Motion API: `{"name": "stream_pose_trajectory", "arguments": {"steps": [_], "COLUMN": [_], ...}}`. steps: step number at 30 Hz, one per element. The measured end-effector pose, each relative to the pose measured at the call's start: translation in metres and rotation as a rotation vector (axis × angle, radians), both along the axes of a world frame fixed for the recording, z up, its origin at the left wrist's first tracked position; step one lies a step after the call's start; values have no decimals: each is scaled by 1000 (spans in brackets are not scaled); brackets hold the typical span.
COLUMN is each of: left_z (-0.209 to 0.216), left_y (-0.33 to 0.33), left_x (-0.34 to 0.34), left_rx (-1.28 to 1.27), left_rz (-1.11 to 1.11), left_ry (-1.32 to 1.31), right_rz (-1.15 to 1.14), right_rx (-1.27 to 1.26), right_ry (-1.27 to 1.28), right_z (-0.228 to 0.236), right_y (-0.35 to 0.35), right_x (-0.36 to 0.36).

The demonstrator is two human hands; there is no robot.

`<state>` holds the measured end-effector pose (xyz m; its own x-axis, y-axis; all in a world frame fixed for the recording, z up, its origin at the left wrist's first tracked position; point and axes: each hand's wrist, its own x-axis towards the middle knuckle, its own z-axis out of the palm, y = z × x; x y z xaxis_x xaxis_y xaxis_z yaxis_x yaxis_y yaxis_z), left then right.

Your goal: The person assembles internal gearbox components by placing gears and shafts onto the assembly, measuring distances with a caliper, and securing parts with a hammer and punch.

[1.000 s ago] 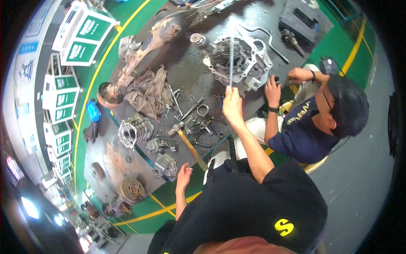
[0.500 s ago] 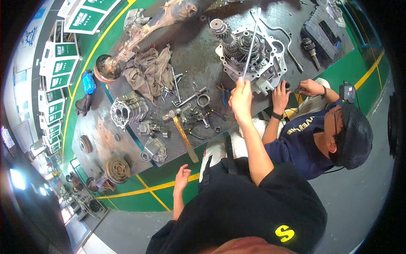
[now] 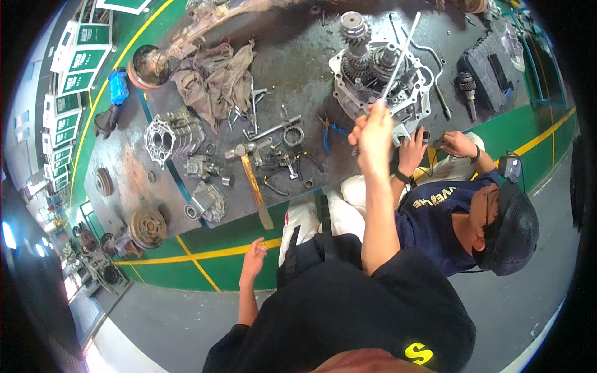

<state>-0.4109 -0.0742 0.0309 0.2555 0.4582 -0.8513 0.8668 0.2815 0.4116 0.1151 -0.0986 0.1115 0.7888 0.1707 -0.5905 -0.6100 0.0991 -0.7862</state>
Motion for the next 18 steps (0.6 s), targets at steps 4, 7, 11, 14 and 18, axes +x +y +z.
{"name": "stream_pose_trajectory", "arguments": {"steps": [4,7,11,14,18], "left_z": [-5,-11,-15,-15,-15], "left_y": [-11,-18,-24,-23,-16], "left_x": [-4,-5,-7,-5,5], "left_rx": [3,5,9,4,26], "left_rz": [13,-12,-13,-5,-1], "left_ry": [-21,-5,11,-33,-64], "right_rz": [60,18,43,23,143], "right_rx": [-22,1,-144,-16,-361], "right_ry": [-53,-20,-99,-71,-207], "right_z": [-3,-6,-6,-8,-12], "right_y": [-4,-1,0,-6,-13], "right_x": [7,11,8,11,6]}}
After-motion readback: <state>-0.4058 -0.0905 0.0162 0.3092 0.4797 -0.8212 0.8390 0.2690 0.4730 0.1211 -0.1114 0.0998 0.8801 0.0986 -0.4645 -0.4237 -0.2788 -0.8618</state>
